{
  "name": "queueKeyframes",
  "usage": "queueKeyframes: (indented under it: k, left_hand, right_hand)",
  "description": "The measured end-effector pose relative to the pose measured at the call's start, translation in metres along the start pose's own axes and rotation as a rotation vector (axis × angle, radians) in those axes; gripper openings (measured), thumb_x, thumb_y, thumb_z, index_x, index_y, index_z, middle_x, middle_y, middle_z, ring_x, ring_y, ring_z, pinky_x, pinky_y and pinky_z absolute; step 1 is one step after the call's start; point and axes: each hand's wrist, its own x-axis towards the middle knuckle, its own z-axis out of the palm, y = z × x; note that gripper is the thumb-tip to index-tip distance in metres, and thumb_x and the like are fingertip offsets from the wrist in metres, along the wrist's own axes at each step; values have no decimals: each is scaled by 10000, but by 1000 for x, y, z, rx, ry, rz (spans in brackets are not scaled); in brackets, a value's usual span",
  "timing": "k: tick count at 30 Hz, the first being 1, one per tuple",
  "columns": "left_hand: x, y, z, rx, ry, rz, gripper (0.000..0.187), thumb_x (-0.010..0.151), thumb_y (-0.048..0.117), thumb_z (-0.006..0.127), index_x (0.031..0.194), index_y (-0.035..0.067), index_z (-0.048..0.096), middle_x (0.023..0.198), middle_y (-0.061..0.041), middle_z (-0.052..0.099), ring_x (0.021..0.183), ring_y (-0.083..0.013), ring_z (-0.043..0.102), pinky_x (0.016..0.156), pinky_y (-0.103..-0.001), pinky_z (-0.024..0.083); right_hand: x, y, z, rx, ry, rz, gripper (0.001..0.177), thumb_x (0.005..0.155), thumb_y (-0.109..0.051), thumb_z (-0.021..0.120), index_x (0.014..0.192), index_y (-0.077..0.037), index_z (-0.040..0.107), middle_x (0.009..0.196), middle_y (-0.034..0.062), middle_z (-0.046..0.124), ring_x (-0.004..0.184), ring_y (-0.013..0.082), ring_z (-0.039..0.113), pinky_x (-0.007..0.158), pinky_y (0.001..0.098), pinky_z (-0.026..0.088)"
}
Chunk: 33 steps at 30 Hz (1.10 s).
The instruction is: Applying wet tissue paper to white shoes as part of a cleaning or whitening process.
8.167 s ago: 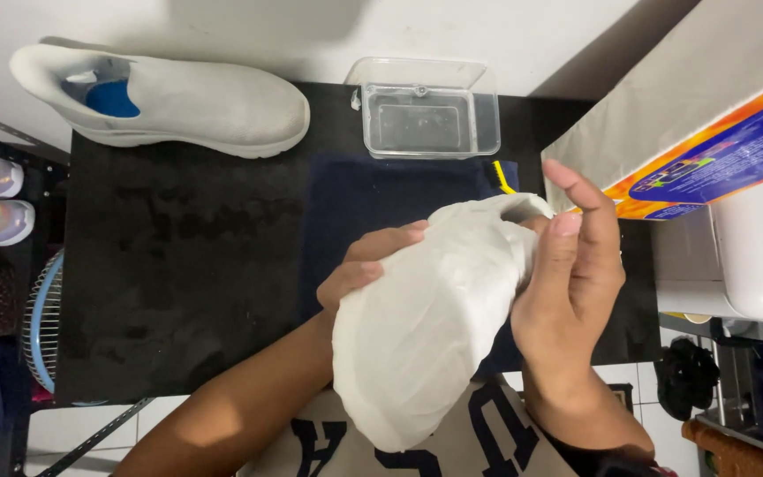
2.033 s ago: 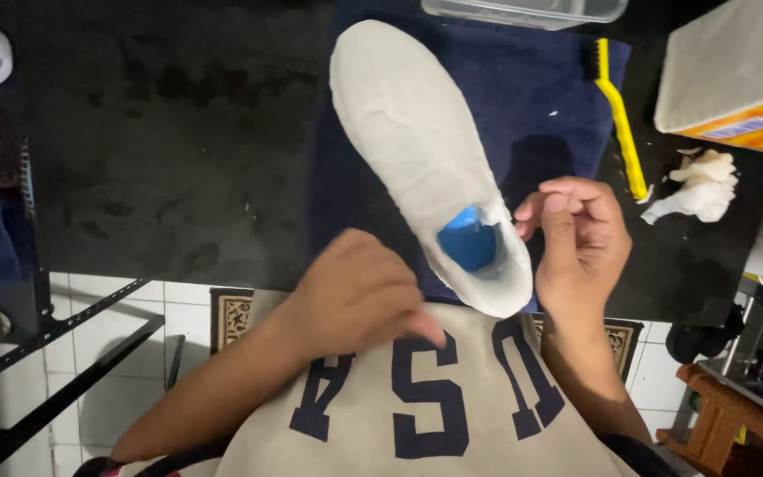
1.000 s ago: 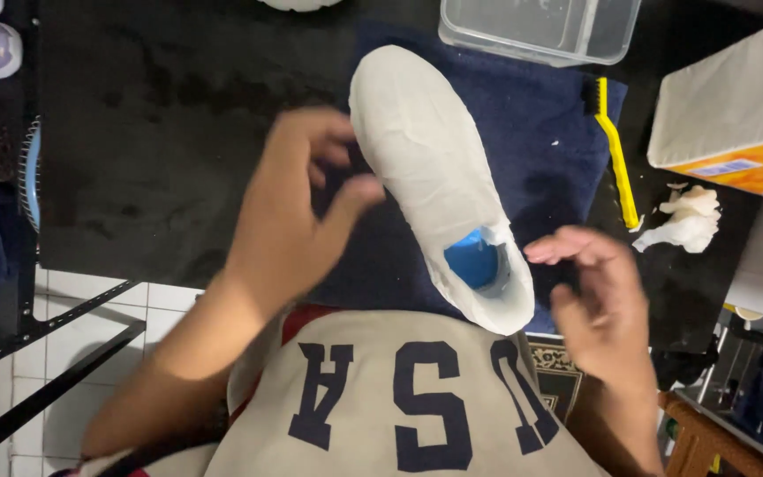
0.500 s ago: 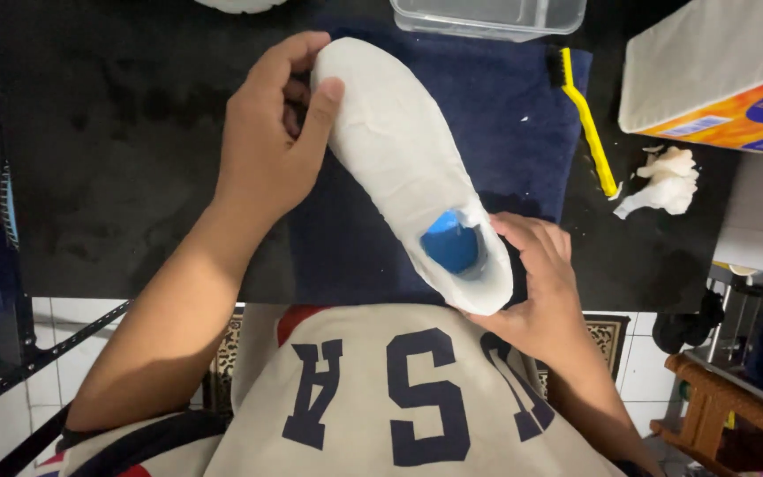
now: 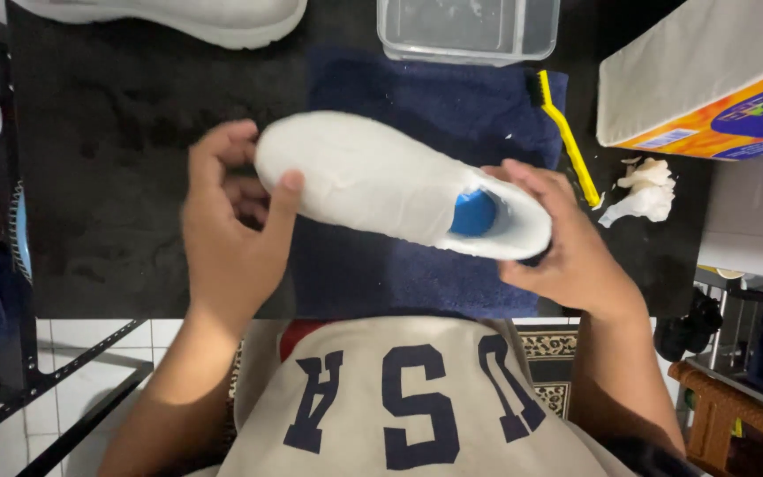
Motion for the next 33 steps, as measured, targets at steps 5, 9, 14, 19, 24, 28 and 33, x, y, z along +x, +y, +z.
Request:
queueKeyframes:
  k: [5, 9, 14, 19, 24, 28, 33]
  left_hand:
    - [2, -16, -9, 40, -70, -164, 597, 958, 337, 660, 1459, 96, 443, 1242, -97, 652, 812, -159, 692, 638, -267, 543]
    - [9, -9, -30, 303, -96, -45, 508, 995, 329, 683, 1389, 22, 588, 1140, -103, 709, 736, -168, 647, 593, -291, 524]
    - [36, -22, -43, 434, -494, 222, 843, 856, 227, 803, 1579, 94, 392, 1457, -137, 570, 1169, -313, 600, 932, -487, 495]
    - [50, -53, -40, 611, -444, 669, 817, 853, 245, 904, 1548, 106, 498, 1336, -169, 670, 920, -317, 667, 674, -429, 488]
    - [52, -73, -39, 516, -333, 830, 723, 906, 355, 917, 1468, 56, 576, 1234, -151, 728, 1020, -302, 676, 766, -413, 518]
    - [51, -61, -36, 538, -283, 832, 632, 935, 403, 878, 1386, 42, 622, 1285, -144, 731, 1078, -308, 708, 821, -427, 562]
    - [53, -49, -36, 463, -408, 650, 857, 794, 566, 842, 1444, 73, 578, 1339, -169, 672, 1197, -361, 644, 927, -498, 521]
  right_hand:
    - [4, 5, 0, 49, -51, 8, 965, 772, -142, 735, 1611, -76, 263, 1621, 139, 466, 1464, 276, 399, 1190, 416, 235]
    - [2, 4, 2, 34, -52, 16, 961, 777, -169, 764, 1613, -122, 291, 1626, 116, 457, 1440, 260, 366, 1221, 423, 218]
    - [4, 3, 7, 2, 22, -5, 952, 759, -254, 878, 1556, -100, 380, 1556, 113, 525, 1418, 270, 428, 1213, 428, 313]
    - [6, 7, 10, -36, 87, -77, 853, 763, -269, 893, 1487, -82, 481, 1511, 109, 579, 1366, 285, 507, 1178, 436, 389]
    - [2, 17, 13, 104, 143, -112, 780, 814, -206, 850, 1483, -84, 468, 1535, 184, 559, 1415, 313, 550, 1180, 416, 397]
    - [3, 17, 14, 172, 176, -147, 775, 847, -222, 808, 1501, -50, 431, 1558, 219, 506, 1485, 361, 501, 1263, 468, 402]
    - [7, 14, 8, 12, 93, -89, 807, 864, -262, 776, 1550, -82, 391, 1577, 153, 510, 1459, 335, 457, 1240, 487, 361]
